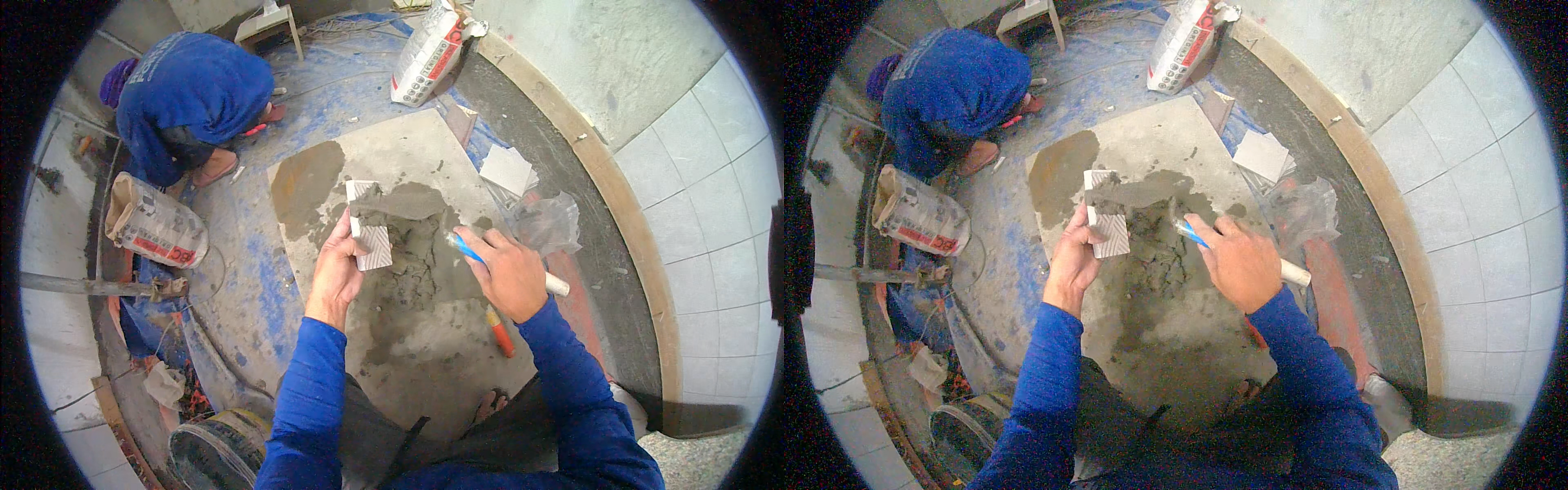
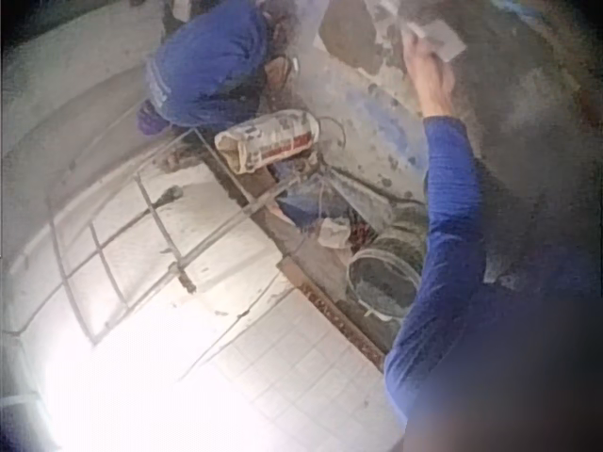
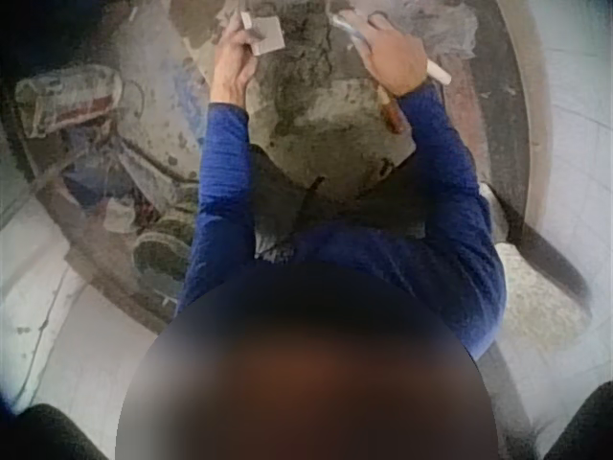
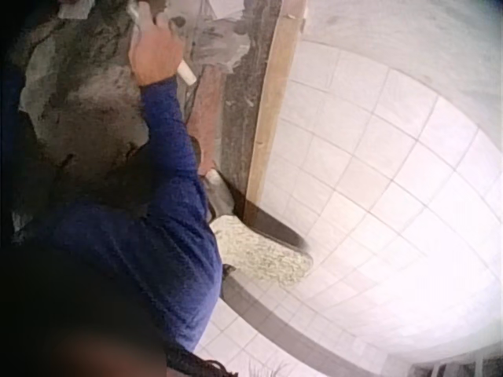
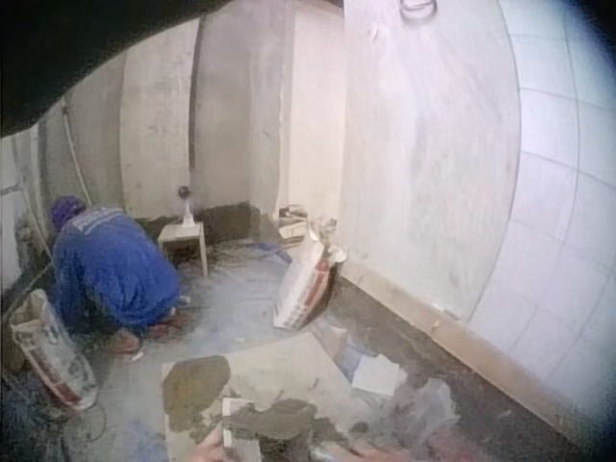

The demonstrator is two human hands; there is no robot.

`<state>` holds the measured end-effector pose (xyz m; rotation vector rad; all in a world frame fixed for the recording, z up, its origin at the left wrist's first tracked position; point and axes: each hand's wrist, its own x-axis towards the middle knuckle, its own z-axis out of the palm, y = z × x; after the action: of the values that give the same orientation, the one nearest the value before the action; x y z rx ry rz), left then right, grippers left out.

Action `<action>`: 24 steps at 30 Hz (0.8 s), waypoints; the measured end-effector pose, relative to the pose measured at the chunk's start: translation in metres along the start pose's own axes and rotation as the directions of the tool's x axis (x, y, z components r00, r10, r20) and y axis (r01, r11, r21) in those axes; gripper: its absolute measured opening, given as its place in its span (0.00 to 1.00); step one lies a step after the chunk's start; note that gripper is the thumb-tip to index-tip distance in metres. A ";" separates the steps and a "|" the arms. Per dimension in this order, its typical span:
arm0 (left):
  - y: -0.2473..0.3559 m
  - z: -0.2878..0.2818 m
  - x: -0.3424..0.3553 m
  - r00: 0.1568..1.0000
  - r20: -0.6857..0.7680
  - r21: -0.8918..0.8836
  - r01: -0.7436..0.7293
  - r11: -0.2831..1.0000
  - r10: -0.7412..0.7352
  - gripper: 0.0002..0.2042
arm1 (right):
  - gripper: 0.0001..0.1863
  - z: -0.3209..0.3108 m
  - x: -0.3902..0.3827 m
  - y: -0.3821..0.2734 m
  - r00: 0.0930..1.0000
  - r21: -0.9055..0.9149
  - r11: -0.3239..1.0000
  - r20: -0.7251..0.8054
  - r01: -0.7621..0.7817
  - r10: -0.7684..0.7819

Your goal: The person applies mortar to the back of a small white tile using a trowel, then places and presses the tile onto a tiled wall. They repeat this process for a second tile, using a level to check alignment.

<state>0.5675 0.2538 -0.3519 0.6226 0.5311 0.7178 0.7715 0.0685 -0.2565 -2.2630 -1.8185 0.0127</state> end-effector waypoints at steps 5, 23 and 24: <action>0.003 -0.004 -0.001 0.992 0.129 -0.286 0.044 0.957 -0.007 0.31 | 0.27 0.000 -0.006 -0.002 0.997 -0.076 0.995 -0.001 0.071 -0.071; 0.020 -0.037 0.011 0.984 -0.177 -0.455 -0.073 0.888 -0.010 0.23 | 0.26 0.041 -0.034 0.037 0.999 0.444 0.896 -0.024 -0.015 0.029; 0.024 -0.039 0.011 0.976 -0.216 -0.418 -0.108 0.902 0.016 0.23 | 0.26 0.053 -0.036 0.038 0.986 0.464 0.872 0.131 -0.155 0.106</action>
<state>0.5392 0.2887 -0.3653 0.1517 0.5252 0.9341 0.7914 0.0362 -0.3204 -2.0480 -1.4908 0.5469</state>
